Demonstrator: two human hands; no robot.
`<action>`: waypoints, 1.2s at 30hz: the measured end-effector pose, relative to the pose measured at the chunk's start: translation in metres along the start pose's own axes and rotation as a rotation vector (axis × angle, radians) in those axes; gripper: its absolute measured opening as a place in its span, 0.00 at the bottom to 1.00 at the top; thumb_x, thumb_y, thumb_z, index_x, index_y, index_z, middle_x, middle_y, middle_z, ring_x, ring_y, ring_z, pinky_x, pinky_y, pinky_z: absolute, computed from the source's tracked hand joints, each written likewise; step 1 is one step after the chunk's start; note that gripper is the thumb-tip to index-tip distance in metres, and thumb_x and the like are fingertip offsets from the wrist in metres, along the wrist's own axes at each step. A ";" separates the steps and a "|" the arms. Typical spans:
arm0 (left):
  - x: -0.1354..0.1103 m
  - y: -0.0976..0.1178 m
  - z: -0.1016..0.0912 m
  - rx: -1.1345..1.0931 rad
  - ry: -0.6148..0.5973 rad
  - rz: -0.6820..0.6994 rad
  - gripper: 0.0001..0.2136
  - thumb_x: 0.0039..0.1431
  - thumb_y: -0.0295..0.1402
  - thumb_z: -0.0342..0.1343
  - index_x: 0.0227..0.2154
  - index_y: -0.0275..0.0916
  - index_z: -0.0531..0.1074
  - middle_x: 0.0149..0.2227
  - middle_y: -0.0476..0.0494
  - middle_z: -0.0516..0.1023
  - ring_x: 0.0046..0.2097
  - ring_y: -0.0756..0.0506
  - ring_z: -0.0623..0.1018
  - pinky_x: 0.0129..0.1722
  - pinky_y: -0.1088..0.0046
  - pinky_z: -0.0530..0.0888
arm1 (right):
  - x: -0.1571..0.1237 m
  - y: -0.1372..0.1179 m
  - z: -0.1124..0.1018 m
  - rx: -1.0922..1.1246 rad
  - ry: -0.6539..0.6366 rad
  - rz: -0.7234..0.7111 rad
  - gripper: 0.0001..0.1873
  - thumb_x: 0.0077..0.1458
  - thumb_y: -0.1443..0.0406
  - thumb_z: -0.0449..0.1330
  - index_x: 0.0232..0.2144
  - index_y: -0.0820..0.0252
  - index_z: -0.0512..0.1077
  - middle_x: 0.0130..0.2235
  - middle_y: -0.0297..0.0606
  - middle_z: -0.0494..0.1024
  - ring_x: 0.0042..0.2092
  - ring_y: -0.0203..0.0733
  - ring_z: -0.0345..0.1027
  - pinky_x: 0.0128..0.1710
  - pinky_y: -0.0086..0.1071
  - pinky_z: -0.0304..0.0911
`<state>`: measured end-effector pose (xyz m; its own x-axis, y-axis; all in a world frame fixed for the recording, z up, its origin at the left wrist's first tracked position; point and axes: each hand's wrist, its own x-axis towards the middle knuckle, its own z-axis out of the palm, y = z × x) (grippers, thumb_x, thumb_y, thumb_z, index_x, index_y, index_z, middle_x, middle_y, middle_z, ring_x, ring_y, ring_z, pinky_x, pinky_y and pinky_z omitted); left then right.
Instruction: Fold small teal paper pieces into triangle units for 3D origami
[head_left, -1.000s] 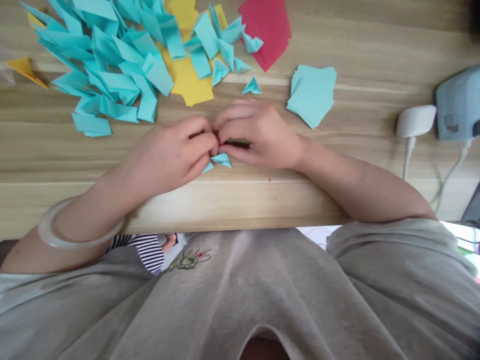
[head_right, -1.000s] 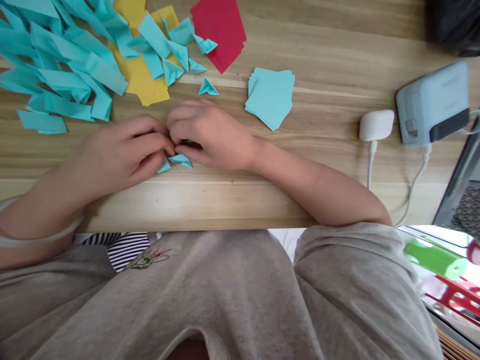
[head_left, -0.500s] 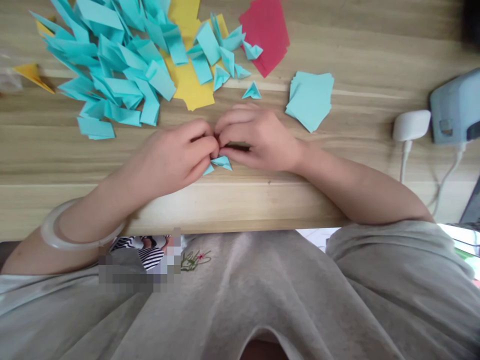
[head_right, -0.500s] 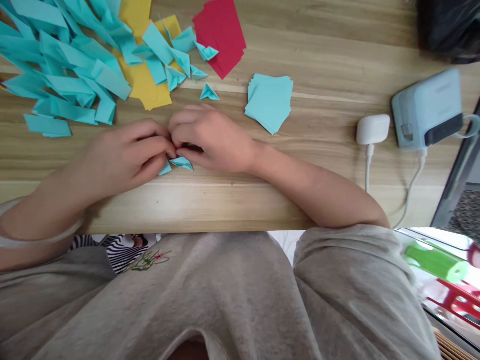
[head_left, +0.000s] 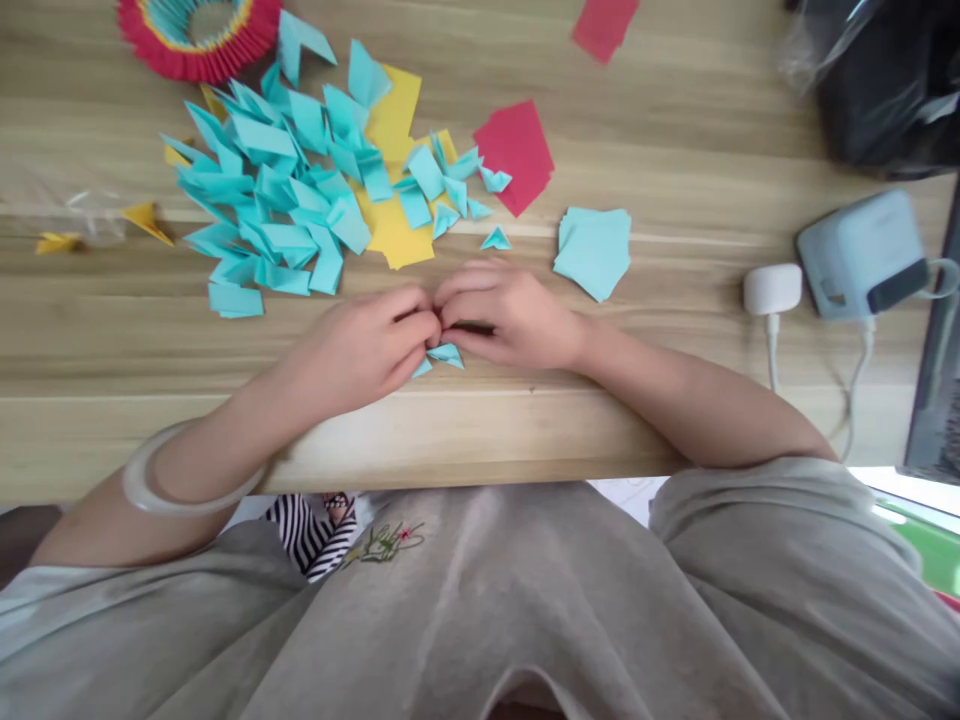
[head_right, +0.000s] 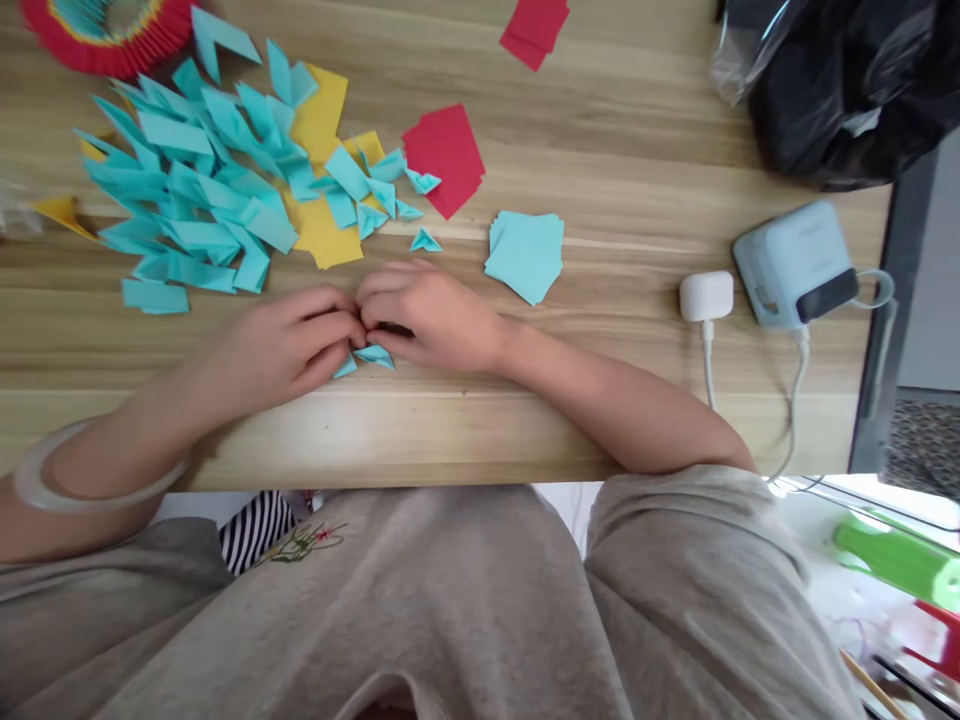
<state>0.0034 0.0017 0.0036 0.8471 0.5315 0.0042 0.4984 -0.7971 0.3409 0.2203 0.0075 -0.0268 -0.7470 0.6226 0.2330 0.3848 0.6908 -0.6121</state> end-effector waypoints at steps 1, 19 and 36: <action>0.000 0.000 0.000 0.002 0.012 0.011 0.13 0.65 0.30 0.39 0.36 0.39 0.71 0.38 0.42 0.72 0.37 0.45 0.74 0.36 0.69 0.71 | 0.000 0.000 0.000 0.000 0.010 -0.011 0.12 0.63 0.61 0.52 0.34 0.57 0.73 0.40 0.35 0.77 0.43 0.36 0.69 0.46 0.34 0.61; -0.001 0.001 -0.003 -0.019 0.039 0.029 0.11 0.65 0.26 0.42 0.34 0.37 0.70 0.37 0.42 0.73 0.34 0.48 0.74 0.35 0.72 0.71 | 0.000 0.001 0.002 0.028 0.048 -0.055 0.10 0.62 0.64 0.54 0.34 0.60 0.74 0.39 0.36 0.77 0.41 0.36 0.68 0.44 0.31 0.58; 0.000 0.001 -0.003 -0.024 0.056 0.049 0.12 0.65 0.26 0.41 0.34 0.36 0.70 0.36 0.42 0.72 0.34 0.47 0.74 0.34 0.72 0.71 | 0.000 0.001 0.001 0.031 0.048 -0.063 0.09 0.62 0.64 0.54 0.34 0.61 0.73 0.39 0.37 0.77 0.41 0.36 0.68 0.45 0.31 0.58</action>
<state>0.0034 0.0014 0.0066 0.8582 0.5079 0.0742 0.4515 -0.8157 0.3615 0.2201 0.0082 -0.0286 -0.7420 0.5958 0.3073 0.3205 0.7179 -0.6180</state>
